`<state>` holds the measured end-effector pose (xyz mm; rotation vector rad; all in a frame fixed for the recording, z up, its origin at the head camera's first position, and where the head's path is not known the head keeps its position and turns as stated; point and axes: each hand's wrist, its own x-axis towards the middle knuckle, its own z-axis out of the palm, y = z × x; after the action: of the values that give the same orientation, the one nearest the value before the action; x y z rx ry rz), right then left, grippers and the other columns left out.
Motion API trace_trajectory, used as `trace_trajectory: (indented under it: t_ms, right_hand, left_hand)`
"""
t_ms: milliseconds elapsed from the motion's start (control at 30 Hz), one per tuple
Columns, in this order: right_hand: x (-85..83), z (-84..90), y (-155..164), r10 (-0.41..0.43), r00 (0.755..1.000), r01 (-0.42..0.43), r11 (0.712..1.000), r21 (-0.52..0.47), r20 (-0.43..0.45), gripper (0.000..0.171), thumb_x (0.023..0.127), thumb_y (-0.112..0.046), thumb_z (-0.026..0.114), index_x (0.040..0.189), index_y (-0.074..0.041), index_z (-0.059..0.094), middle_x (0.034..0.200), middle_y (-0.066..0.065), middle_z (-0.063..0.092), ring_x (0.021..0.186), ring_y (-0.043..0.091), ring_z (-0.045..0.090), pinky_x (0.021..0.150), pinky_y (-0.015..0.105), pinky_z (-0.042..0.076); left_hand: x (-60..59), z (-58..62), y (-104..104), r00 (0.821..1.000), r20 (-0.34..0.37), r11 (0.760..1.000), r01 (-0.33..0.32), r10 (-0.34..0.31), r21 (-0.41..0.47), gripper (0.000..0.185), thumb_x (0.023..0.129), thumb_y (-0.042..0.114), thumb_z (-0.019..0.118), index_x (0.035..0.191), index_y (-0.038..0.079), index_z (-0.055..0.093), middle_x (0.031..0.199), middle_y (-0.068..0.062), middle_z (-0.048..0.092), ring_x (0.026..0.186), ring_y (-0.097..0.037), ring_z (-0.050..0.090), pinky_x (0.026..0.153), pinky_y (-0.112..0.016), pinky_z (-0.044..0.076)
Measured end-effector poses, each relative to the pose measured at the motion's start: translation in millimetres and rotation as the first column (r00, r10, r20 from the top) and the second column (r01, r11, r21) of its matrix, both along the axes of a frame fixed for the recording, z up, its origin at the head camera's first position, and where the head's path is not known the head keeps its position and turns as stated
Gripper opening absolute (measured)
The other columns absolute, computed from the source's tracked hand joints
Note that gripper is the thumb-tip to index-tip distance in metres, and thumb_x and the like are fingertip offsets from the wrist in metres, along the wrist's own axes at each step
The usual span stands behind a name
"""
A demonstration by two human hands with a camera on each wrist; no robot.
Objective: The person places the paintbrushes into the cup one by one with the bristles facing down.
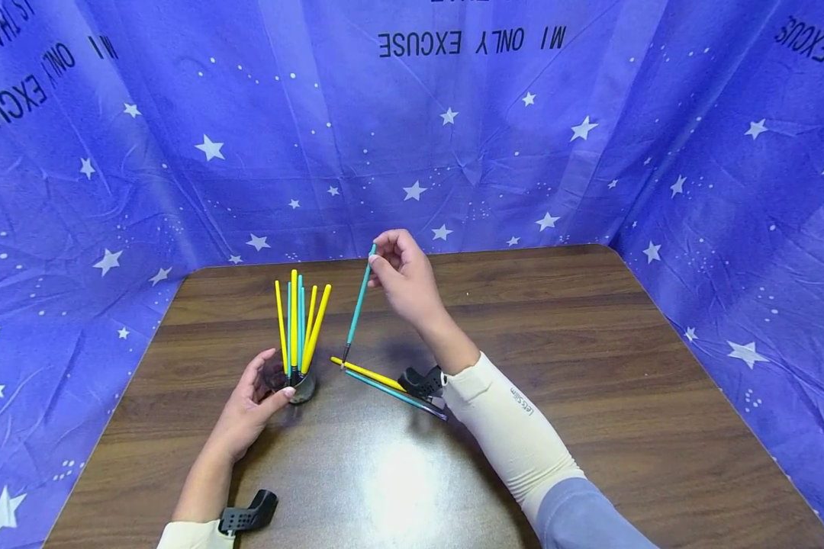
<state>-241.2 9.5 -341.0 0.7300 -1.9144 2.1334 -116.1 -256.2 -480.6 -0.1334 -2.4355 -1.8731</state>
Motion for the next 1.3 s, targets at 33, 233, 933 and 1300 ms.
trace_trajectory:
  t_ms: [33,233,933,1300]
  right_hand:
    - [0.5,-0.4,-1,0.003,1.0,-0.003,1.0,-0.024,0.0,0.017,0.094,0.01,0.053,0.11,0.005,0.051,0.086,0.005,0.053,0.071,0.02,0.057,0.063,0.034,0.057]
    - [5.4,-2.6,-10,0.023,0.999,-0.026,0.989,-0.148,-0.022,0.017,0.094,0.011,0.052,0.11,0.006,0.048,0.09,0.003,0.054,0.074,0.008,0.057,0.066,0.039,0.058]
    - [27.4,-41.8,-50,0.07,0.995,-0.075,0.995,-0.064,-0.073,0.015,0.093,0.011,0.053,0.107,0.01,0.048,0.088,0.012,0.053,0.077,0.038,0.057,0.067,0.034,0.058]
    - [31.3,-58.1,-58,0.104,0.994,-0.102,0.994,0.047,-0.025,0.018,0.093,0.011,0.057,0.11,0.011,0.05,0.091,0.018,0.056,0.079,0.038,0.06,0.067,0.035,0.058]
  left_hand:
    - [-0.1,-0.3,0,1.0,-0.002,1.0,0.0,0.0,0.001,0.068,0.094,0.001,0.065,0.15,0.005,0.027,0.137,-0.03,0.047,0.113,-0.003,0.052,0.089,-0.011,0.042]
    - [-0.9,-1.1,0,1.0,-0.018,1.0,0.006,-0.005,0.022,0.068,0.093,-0.002,0.065,0.15,0.004,0.027,0.138,-0.032,0.046,0.111,0.0,0.052,0.09,-0.012,0.042]
    - [-1.5,-1.9,1,1.0,-0.026,0.999,0.01,-0.009,0.043,0.069,0.092,-0.004,0.064,0.149,0.0,0.026,0.138,-0.034,0.045,0.111,-0.001,0.054,0.088,-0.013,0.044]
    - [-0.6,-0.5,1,1.0,-0.016,0.999,0.003,-0.002,0.034,0.069,0.092,-0.003,0.065,0.149,0.0,0.026,0.138,-0.033,0.045,0.11,0.0,0.053,0.088,-0.013,0.044]
